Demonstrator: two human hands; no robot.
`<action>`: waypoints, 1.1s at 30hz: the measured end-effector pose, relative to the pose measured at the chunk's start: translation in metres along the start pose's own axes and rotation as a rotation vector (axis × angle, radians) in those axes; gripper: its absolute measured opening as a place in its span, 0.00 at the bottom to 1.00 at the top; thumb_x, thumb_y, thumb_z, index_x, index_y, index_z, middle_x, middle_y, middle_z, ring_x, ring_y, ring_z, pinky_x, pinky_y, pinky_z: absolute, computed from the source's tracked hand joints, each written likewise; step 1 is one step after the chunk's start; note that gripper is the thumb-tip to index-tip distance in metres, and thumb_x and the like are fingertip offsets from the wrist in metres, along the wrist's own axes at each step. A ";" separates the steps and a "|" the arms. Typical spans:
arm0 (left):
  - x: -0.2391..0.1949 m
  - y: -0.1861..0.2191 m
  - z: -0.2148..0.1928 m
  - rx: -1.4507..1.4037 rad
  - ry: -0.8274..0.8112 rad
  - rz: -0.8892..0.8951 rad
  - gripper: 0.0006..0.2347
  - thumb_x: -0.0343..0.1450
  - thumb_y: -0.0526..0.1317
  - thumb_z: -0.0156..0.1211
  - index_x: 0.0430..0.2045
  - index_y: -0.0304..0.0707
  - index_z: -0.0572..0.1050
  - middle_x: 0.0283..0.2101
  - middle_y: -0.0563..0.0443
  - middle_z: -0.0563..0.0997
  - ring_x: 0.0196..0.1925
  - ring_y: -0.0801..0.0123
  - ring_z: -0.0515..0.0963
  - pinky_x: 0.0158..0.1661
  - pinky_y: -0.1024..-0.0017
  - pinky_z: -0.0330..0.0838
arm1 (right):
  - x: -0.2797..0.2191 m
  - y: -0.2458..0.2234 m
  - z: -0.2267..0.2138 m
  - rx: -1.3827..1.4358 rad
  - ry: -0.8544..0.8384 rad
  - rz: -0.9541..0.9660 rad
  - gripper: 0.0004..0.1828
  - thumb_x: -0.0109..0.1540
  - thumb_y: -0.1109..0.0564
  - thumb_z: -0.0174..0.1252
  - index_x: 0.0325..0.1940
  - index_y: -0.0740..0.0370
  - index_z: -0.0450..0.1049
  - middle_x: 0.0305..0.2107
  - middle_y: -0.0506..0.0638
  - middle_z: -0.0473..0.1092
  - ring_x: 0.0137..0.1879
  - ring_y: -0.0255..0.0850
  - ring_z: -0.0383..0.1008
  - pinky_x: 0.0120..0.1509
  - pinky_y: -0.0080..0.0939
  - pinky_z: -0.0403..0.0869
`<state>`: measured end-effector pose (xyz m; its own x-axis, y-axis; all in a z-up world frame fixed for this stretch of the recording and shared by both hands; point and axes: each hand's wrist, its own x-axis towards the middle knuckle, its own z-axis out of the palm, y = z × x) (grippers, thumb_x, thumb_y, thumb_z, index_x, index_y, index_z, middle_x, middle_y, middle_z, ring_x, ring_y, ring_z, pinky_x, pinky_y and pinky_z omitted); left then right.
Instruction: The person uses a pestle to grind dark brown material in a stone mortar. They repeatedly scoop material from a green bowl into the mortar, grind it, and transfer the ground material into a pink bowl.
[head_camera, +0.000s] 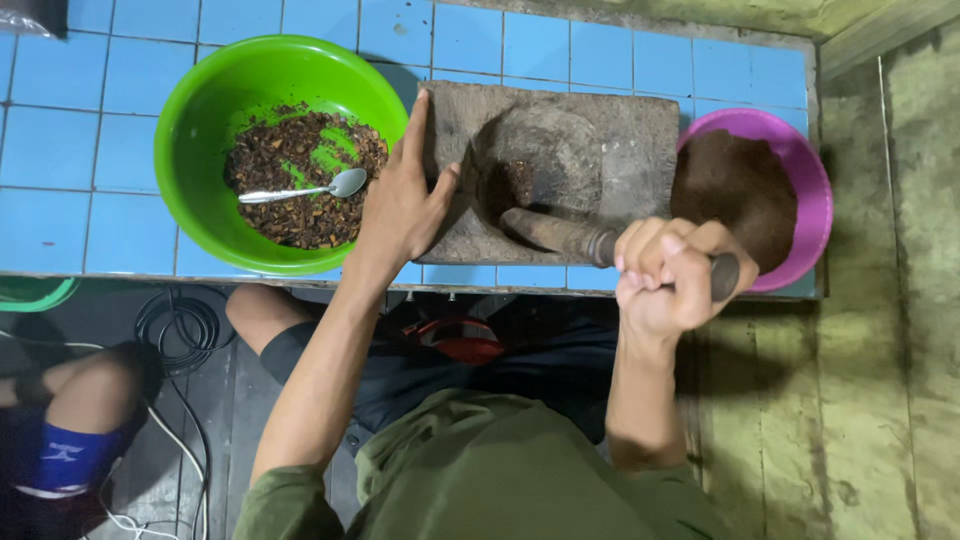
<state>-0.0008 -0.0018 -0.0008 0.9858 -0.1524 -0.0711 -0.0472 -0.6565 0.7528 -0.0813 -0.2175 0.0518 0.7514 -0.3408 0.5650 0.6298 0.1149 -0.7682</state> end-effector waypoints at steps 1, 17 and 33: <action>0.000 0.000 0.000 0.002 0.004 0.004 0.31 0.75 0.48 0.46 0.71 0.62 0.38 0.67 0.27 0.66 0.51 0.20 0.72 0.45 0.36 0.65 | -0.003 0.008 -0.002 0.003 0.000 -0.005 0.14 0.56 0.67 0.40 0.18 0.57 0.49 0.07 0.47 0.45 0.12 0.35 0.43 0.19 0.37 0.53; -0.004 0.000 -0.003 -0.023 0.015 0.030 0.32 0.75 0.50 0.47 0.74 0.56 0.41 0.64 0.21 0.66 0.56 0.21 0.73 0.53 0.34 0.66 | -0.001 0.024 -0.012 0.070 -0.088 -0.187 0.20 0.53 0.75 0.47 0.12 0.57 0.53 0.04 0.47 0.48 0.09 0.36 0.49 0.16 0.36 0.53; -0.008 0.001 -0.003 -0.084 0.015 -0.006 0.31 0.75 0.48 0.47 0.74 0.55 0.44 0.65 0.22 0.65 0.58 0.22 0.72 0.53 0.35 0.66 | -0.009 0.041 -0.021 0.080 -0.064 -0.240 0.19 0.52 0.74 0.47 0.13 0.57 0.54 0.04 0.45 0.47 0.09 0.35 0.48 0.14 0.36 0.54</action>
<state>-0.0087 0.0009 0.0029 0.9883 -0.1371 -0.0663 -0.0283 -0.5931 0.8046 -0.0661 -0.2294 0.0087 0.5879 -0.3079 0.7480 0.8031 0.1119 -0.5852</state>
